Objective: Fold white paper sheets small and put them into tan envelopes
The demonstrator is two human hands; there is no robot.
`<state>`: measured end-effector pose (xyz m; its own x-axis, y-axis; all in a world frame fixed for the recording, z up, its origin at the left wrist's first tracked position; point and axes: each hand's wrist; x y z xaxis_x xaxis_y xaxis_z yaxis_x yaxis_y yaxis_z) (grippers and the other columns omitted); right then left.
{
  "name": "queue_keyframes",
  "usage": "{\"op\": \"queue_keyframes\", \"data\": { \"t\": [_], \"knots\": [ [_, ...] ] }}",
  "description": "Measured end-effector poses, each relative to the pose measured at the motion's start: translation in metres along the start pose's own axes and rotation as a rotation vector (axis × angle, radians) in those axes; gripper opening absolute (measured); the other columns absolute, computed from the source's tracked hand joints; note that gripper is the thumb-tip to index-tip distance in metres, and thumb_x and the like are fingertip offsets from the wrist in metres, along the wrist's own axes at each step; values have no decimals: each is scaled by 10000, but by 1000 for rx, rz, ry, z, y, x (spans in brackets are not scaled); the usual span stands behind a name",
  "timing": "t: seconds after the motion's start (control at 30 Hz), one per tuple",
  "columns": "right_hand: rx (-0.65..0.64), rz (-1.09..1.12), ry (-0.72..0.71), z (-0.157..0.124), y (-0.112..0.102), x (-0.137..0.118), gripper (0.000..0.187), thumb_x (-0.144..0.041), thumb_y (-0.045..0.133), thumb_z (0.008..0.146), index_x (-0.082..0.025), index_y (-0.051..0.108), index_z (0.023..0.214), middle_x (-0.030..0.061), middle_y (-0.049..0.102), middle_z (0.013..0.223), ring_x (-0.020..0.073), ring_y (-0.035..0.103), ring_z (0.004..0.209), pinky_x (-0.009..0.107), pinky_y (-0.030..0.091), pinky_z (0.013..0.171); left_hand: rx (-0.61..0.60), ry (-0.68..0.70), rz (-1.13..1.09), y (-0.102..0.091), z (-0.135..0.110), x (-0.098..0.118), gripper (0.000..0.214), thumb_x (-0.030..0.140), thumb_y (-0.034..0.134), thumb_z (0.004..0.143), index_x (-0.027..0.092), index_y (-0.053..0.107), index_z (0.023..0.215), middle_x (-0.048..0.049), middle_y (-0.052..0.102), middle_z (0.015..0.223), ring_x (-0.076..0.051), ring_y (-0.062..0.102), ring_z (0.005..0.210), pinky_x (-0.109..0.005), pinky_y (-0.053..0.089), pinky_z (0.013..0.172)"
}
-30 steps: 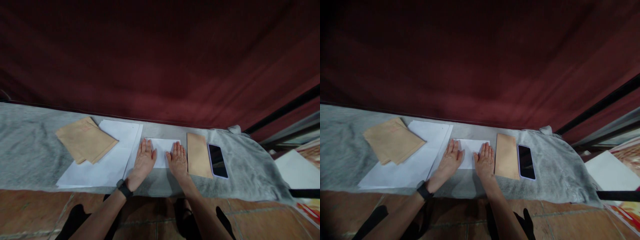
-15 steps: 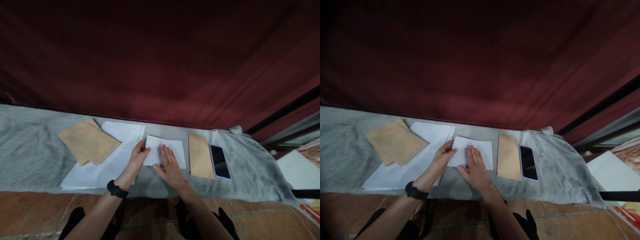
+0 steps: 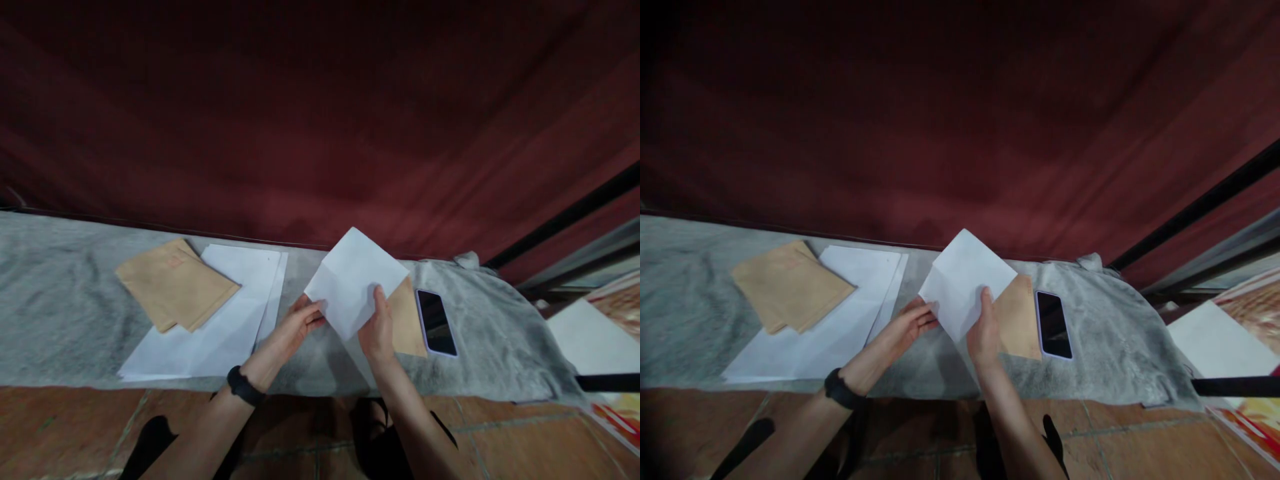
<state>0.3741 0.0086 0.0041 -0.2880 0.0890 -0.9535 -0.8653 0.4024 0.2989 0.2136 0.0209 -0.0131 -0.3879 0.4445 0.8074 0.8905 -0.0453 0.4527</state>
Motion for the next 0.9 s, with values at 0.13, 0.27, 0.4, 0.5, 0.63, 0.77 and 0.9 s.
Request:
{"op": "queue_keyframes", "data": {
  "t": [0.13, 0.27, 0.4, 0.5, 0.63, 0.77, 0.9],
  "knots": [
    [-35, 39, 43, 3, 0, 8, 598, -554, 470, 937, -145, 524, 1371, 123, 689, 1295, 263, 654, 1203, 397, 568, 957, -30, 68, 37, 4, -3, -7, 462, 322, 757, 711, 171, 665, 1138, -121, 748, 1133, -266, 716, 1008, -402, 581, 861],
    [-46, -40, 65, 8, -17, 12, 516, -483, 602, 847, -163, 598, 1252, 111, 733, 1190, 264, 696, 1090, 373, 588, 872, 59, 123, 153, -13, 2, 3, 561, 188, 752, 599, 155, 657, 1150, -72, 770, 1011, -250, 718, 907, -370, 564, 824],
    [5, -118, 178, 14, -43, 16, 467, -377, 717, 716, -177, 648, 1133, 57, 748, 934, 222, 711, 814, 284, 555, 606, 99, 296, 403, -38, 12, 15, 684, 153, 671, 604, 137, 581, 1282, -32, 753, 975, -210, 699, 861, -310, 551, 782],
    [-26, -345, 157, 15, -55, 23, 552, -344, 701, 705, -180, 616, 1225, -3, 696, 770, 195, 664, 670, 267, 509, 533, 181, 352, 573, -50, 18, 16, 823, 152, 659, 648, 158, 448, 1443, -40, 745, 1024, -211, 700, 901, -316, 559, 813],
    [-119, -906, -66, 6, -58, 25, 599, -271, 567, 811, -176, 528, 1401, 57, 740, 869, 239, 701, 771, 350, 548, 692, 312, 426, 903, -56, 18, 9, 866, 120, 658, 692, 190, 384, 1511, -74, 709, 1169, -236, 686, 1036, -359, 538, 948],
    [-173, -1311, -219, -8, -56, 20, 561, -206, 484, 876, -178, 507, 1435, 125, 748, 1134, 264, 724, 963, 365, 536, 841, 331, 476, 1137, -54, 14, 3, 723, 102, 604, 748, 201, 487, 1455, -98, 656, 1222, -235, 695, 1012, -377, 550, 959],
    [-215, -1457, -254, -14, -56, 17, 479, -171, 473, 901, -182, 573, 1370, 114, 735, 1196, 242, 724, 995, 324, 527, 859, 323, 524, 1220, -52, 15, -2, 593, 92, 587, 761, 184, 596, 1346, -111, 637, 1252, -259, 667, 1115, -394, 535, 1021]
  ]
}}
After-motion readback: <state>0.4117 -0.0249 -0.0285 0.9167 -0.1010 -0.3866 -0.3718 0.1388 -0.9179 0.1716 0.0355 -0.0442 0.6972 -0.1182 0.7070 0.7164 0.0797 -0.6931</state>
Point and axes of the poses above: each hand's wrist, its own z-axis towards the middle knuckle, its own y-axis out of the palm, x = y × z
